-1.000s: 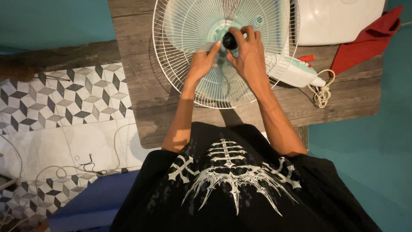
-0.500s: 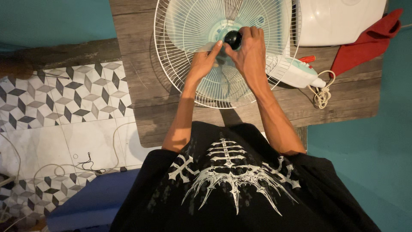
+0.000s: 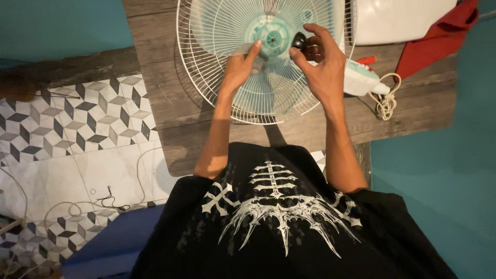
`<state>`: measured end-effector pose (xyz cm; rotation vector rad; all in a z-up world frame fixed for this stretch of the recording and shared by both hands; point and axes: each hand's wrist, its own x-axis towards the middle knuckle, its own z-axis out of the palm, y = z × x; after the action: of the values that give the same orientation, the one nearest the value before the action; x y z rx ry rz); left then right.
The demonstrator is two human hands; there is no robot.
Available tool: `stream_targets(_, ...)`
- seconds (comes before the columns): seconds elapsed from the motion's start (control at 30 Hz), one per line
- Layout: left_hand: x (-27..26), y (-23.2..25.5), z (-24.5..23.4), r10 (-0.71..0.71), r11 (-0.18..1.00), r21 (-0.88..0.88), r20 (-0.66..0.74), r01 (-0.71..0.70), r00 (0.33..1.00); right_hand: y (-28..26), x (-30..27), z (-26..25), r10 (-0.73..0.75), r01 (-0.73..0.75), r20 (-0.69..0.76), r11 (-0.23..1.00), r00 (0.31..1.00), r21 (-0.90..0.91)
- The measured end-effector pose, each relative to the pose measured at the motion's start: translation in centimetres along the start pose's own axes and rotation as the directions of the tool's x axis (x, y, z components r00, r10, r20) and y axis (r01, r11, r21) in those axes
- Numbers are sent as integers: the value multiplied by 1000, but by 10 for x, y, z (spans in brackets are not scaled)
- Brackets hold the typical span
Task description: The person disassembles a small electric fan on a table. They remove the front grille, fan blades, and central hub, then use a screwdriver to loosen screws on the motor housing and separate the rear cover.
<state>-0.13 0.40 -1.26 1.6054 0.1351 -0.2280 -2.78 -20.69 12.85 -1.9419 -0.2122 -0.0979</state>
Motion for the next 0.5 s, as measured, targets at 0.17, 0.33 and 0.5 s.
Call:
stream_targets(0.17, 1, -1, -1, -15, 998, -58, 25, 17, 1000, 11, -35, -21, 90, -81, -46, 982, 995, 172)
stream_targets(0.33, 4, -3, -1, -17, 1000, 8, 15, 16, 1000, 51, -75, -41, 206, -142, -176, 937, 963, 320)
stream_targets(0.5, 5, 0, -2, -51, 998, 23, 8, 50, 999, 98, -120, -58, 280, -219, -372, 955, 885, 199)
